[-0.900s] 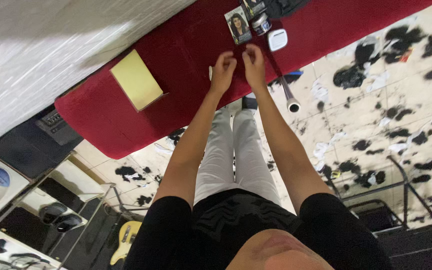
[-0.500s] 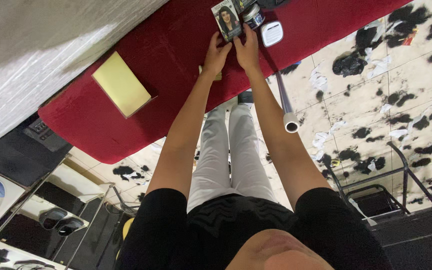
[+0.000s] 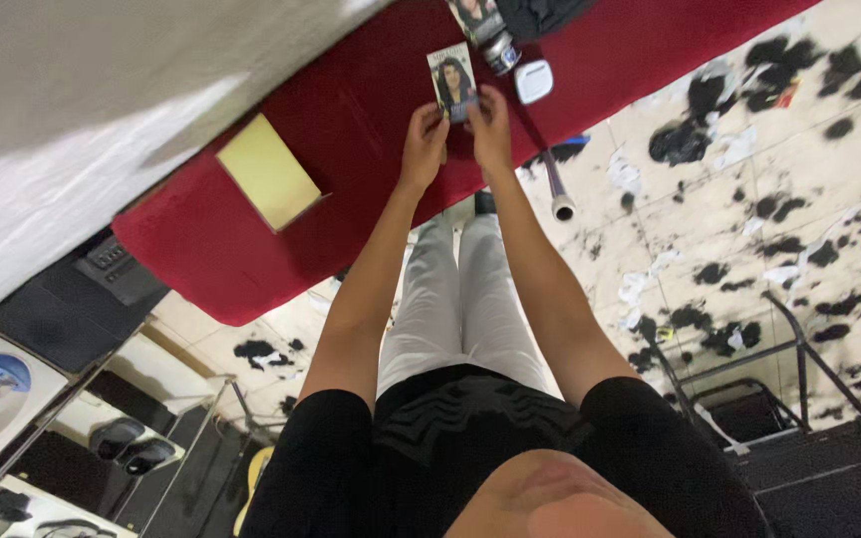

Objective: The person picks up and holds various hair care products, including boxes of hair dye and containers of pomade, to show them to the camera.

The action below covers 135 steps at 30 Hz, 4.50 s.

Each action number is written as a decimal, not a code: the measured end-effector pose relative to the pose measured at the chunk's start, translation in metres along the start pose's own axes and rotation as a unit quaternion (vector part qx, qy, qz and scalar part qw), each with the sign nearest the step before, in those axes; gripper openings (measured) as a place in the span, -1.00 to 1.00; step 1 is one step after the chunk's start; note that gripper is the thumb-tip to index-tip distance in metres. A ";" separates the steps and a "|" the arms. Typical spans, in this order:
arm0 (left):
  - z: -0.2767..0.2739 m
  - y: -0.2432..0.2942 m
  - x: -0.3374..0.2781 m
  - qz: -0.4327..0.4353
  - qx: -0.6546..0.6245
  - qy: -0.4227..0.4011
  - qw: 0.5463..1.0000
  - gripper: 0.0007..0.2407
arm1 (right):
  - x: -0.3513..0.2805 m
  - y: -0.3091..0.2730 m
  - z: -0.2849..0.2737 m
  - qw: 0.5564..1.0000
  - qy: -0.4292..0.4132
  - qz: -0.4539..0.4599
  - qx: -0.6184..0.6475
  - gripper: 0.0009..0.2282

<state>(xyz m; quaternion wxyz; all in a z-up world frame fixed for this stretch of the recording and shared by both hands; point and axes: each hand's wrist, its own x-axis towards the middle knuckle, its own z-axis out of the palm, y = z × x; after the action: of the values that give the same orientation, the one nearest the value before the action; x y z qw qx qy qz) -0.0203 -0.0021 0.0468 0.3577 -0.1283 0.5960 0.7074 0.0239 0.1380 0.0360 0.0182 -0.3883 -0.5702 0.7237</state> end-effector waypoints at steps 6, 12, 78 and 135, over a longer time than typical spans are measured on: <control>0.007 0.057 -0.054 0.159 0.000 0.011 0.987 -0.70 | -0.077 -0.075 0.028 0.996 -0.047 -0.001 0.071 -0.61; 0.023 0.117 -0.124 0.163 -0.008 -0.013 0.986 -0.72 | -0.165 -0.154 0.022 0.997 -0.043 -0.050 0.028 -0.60; 0.436 0.042 -0.491 0.548 0.331 -0.659 0.395 -0.21 | -0.561 -0.138 -0.404 0.766 0.285 -0.325 0.477 -0.62; 0.496 0.064 -0.463 -0.505 -0.014 -0.675 0.538 -0.37 | -0.619 -0.245 -0.370 0.733 0.477 -0.075 -0.480 -0.43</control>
<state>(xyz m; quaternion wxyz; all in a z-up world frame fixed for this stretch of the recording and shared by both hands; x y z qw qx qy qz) 0.3885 0.2960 0.5034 0.9501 0.1029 0.0045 0.2943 0.5691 0.2332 0.5586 0.1534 -0.5952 -0.7857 0.0705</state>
